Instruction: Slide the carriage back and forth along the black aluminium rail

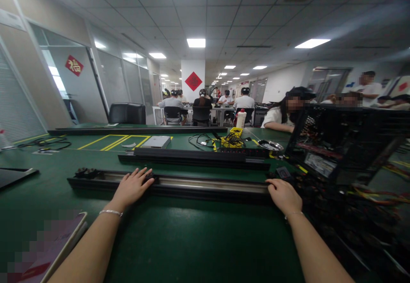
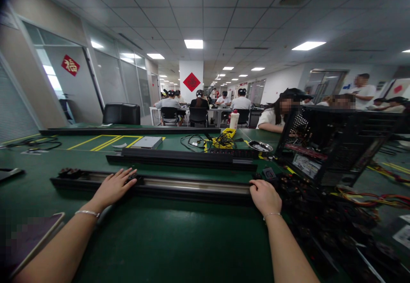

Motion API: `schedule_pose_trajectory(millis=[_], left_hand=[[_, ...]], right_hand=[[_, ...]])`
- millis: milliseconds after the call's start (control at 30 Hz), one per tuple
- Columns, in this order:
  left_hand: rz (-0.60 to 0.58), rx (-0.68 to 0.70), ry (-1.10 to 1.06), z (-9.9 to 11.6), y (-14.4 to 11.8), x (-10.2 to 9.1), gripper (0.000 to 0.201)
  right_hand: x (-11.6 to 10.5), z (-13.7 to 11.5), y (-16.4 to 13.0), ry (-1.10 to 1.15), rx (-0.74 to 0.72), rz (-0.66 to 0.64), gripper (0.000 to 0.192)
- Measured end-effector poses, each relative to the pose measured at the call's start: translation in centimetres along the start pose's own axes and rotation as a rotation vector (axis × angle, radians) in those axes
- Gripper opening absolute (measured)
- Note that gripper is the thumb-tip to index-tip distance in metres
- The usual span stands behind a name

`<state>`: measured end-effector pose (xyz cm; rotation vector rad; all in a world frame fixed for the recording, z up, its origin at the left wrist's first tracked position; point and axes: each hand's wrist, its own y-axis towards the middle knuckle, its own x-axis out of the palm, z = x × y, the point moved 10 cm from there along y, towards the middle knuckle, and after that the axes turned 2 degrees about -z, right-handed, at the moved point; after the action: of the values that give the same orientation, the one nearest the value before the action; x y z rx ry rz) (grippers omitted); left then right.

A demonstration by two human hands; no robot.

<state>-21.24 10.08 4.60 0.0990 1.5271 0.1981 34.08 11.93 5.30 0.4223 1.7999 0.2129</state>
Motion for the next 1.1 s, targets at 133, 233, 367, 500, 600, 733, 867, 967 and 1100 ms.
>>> schedule_pose_trajectory(millis=[133, 233, 367, 500, 600, 733, 867, 967, 1100], left_hand=[[-0.024, 0.064, -0.016, 0.8, 0.1, 0.3, 0.061], [-0.015, 0.097, -0.016, 1.4, 0.1, 0.3, 0.062], [-0.009, 0.099, -0.006, 1.5, 0.2, 0.3, 0.062], [0.008, 0.101, -0.001, 1.4, 0.1, 0.2, 0.062], [0.013, 0.107, -0.008, 1.5, 0.1, 0.1, 0.063], [0.009, 0.111, -0.018, 1.6, 0.0, 0.0, 0.062], [0.004, 0.123, -0.027, 1.8, 0.1, 0.0, 0.06], [0.003, 0.14, -0.025, 2.2, 0.1, 0.0, 0.06], [-0.006, 0.166, -0.02, 3.0, 0.2, 0.0, 0.062]], right_hand=[[-0.1, -0.2, 0.0, -0.005, -0.018, 0.016, 0.037], [0.0, -0.2, 0.0, -0.008, -0.025, 0.016, 0.037], [0.0, 0.0, 0.0, -0.004, -0.003, 0.01, 0.037], [-0.1, 0.0, 0.0, -0.004, 0.005, 0.012, 0.037], [-0.1, -0.1, 0.0, -0.005, 0.004, 0.007, 0.037], [-0.2, -0.2, -0.1, -0.011, -0.004, 0.002, 0.037], [-0.2, -0.1, -0.1, -0.002, 0.007, -0.006, 0.037], [-0.1, 0.0, -0.1, 0.01, 0.012, -0.008, 0.037], [0.0, 0.0, 0.0, 0.005, 0.001, -0.007, 0.037]])
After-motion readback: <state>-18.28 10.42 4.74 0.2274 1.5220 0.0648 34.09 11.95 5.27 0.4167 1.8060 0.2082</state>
